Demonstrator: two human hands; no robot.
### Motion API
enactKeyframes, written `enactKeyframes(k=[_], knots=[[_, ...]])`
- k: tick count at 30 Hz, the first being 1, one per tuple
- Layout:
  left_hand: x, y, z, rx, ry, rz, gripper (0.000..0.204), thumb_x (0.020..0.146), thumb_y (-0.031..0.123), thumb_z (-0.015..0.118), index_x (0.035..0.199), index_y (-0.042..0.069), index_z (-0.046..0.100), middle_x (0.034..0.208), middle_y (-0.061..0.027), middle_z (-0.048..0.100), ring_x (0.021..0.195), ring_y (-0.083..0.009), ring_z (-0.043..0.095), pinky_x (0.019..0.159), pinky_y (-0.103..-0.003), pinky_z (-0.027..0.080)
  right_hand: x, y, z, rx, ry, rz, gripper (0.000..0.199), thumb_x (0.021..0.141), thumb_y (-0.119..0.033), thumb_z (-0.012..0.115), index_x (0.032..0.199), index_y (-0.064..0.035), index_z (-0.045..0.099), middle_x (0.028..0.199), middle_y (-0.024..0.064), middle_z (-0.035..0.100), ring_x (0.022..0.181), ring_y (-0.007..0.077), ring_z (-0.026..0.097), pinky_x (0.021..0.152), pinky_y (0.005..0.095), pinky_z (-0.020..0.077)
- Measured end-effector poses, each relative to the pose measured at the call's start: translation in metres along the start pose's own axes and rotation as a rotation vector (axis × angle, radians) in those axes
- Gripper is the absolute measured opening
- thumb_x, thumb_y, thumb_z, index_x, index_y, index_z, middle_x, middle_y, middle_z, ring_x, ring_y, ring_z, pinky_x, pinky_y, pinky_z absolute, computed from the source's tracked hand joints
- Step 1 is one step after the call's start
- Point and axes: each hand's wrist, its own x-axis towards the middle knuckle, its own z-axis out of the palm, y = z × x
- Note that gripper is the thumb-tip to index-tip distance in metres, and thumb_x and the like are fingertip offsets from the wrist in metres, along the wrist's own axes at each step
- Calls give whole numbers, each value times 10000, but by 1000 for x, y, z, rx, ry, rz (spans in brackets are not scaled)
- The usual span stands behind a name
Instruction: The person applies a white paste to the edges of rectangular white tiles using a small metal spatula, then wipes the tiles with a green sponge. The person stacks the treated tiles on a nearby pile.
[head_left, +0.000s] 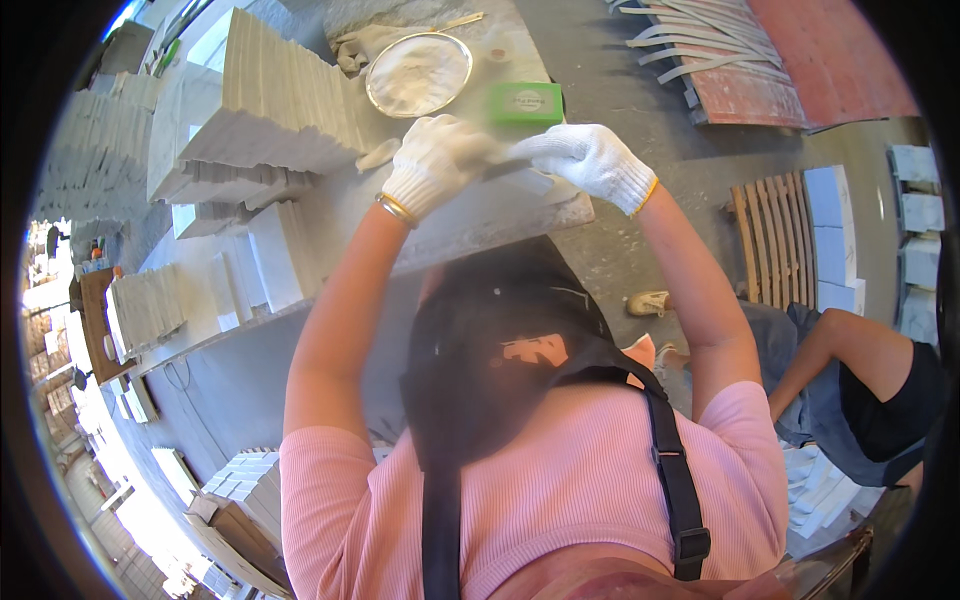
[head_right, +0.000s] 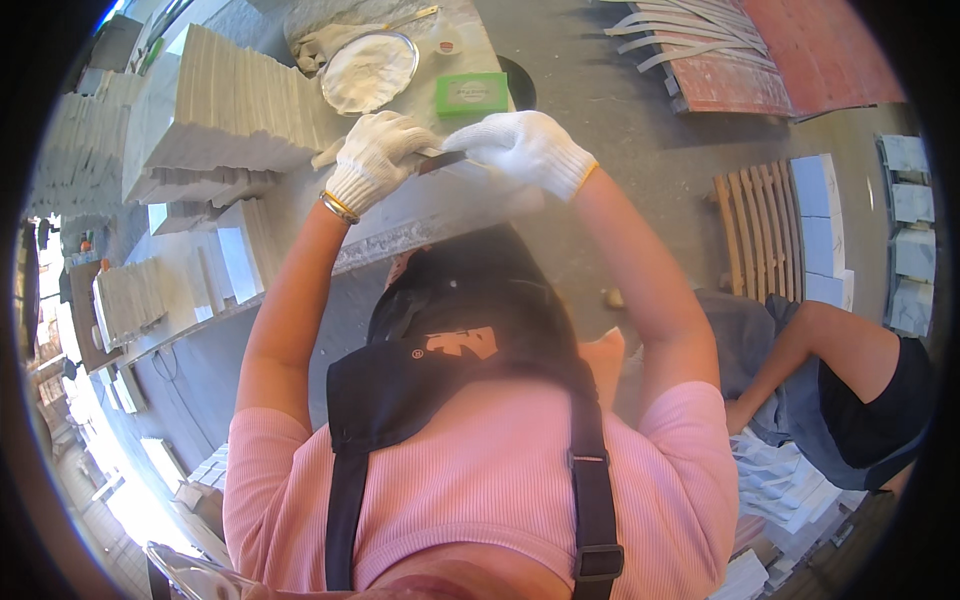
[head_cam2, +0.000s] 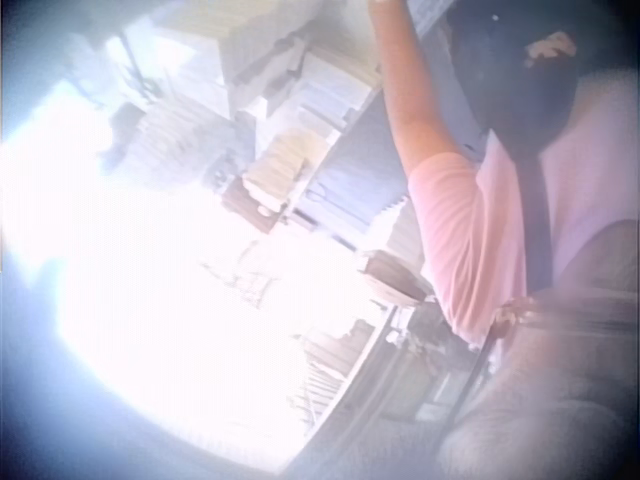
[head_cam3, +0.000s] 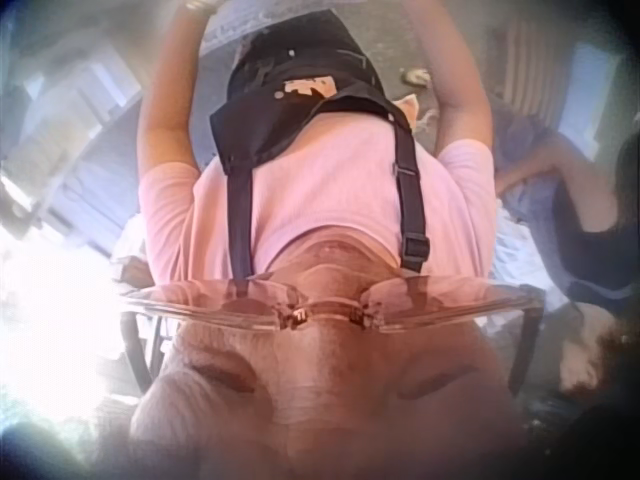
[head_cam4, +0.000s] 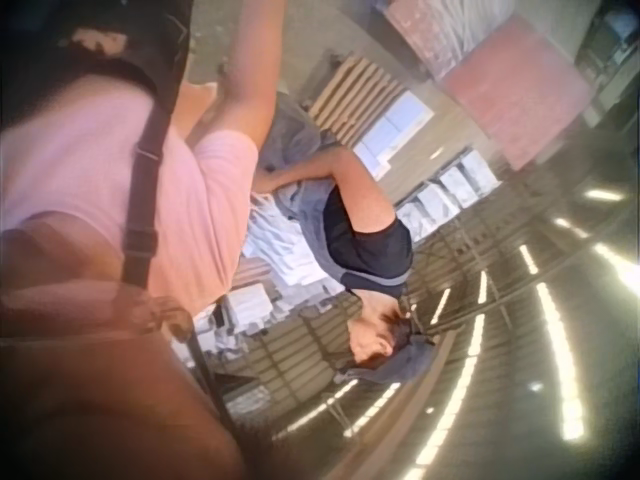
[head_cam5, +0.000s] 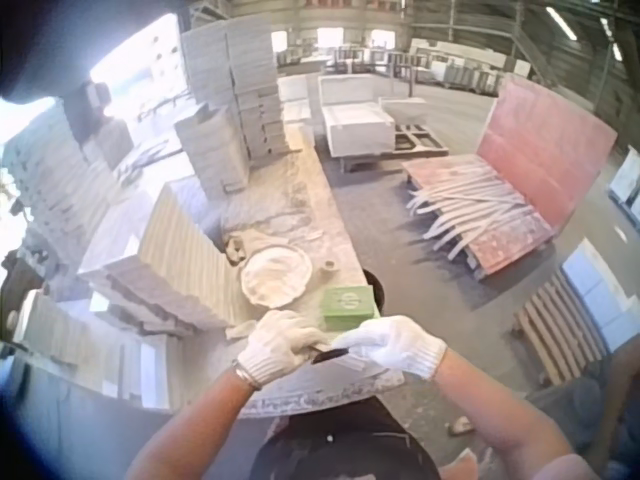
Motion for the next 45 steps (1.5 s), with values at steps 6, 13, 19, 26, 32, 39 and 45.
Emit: enactKeyframes(k=[6,13,19,26,32,39,45], knots=[[1,2,-1,30,-12,-7,201,759,207,778,957,200,746,917,-22,697,931,-276,614,859,-405,479,-22,-5,-12,-228,14,-85,266,912,-96,650,1137,-175,768,1023,68,751,901,245,704,848,339,557],[1,0,2,3,-2,-16,189,763,197,779,949,208,746,921,-15,706,907,-275,624,834,-409,486,2,-14,-1,-191,-13,-135,262,921,-116,648,1149,-164,767,1024,87,747,906,238,707,856,338,555],[1,-1,1,30,-5,8,185,759,191,784,939,216,745,936,-14,712,910,-277,626,827,-414,486,-19,-11,-9,-177,-30,10,331,894,-22,674,1199,-126,749,989,74,726,871,207,669,834,313,543],[2,0,0,21,-6,12,187,754,187,782,935,210,743,937,-11,712,920,-277,629,827,-413,487,-15,-9,-3,-116,-8,-51,316,909,-90,607,1165,-191,762,1003,80,736,901,271,694,823,344,553],[0,0,2,19,16,9,178,760,180,775,932,214,747,930,-8,715,911,-279,630,829,-412,492,-33,-12,0,-235,60,-36,350,908,4,650,1233,-99,734,986,66,726,841,154,657,819,270,540],[1,1,2,-10,14,-8,179,754,179,777,926,219,749,934,12,720,901,-271,635,827,-404,494,-48,-18,37,-214,371,15,326,926,-8,652,1236,-78,724,956,105,725,824,156,678,776,266,539],[2,1,1,15,11,7,206,747,176,773,948,215,751,935,12,720,899,-267,637,827,-401,496,-51,-19,58,-89,529,130,314,951,-33,652,1260,-47,705,996,81,748,787,82,654,727,244,537]])
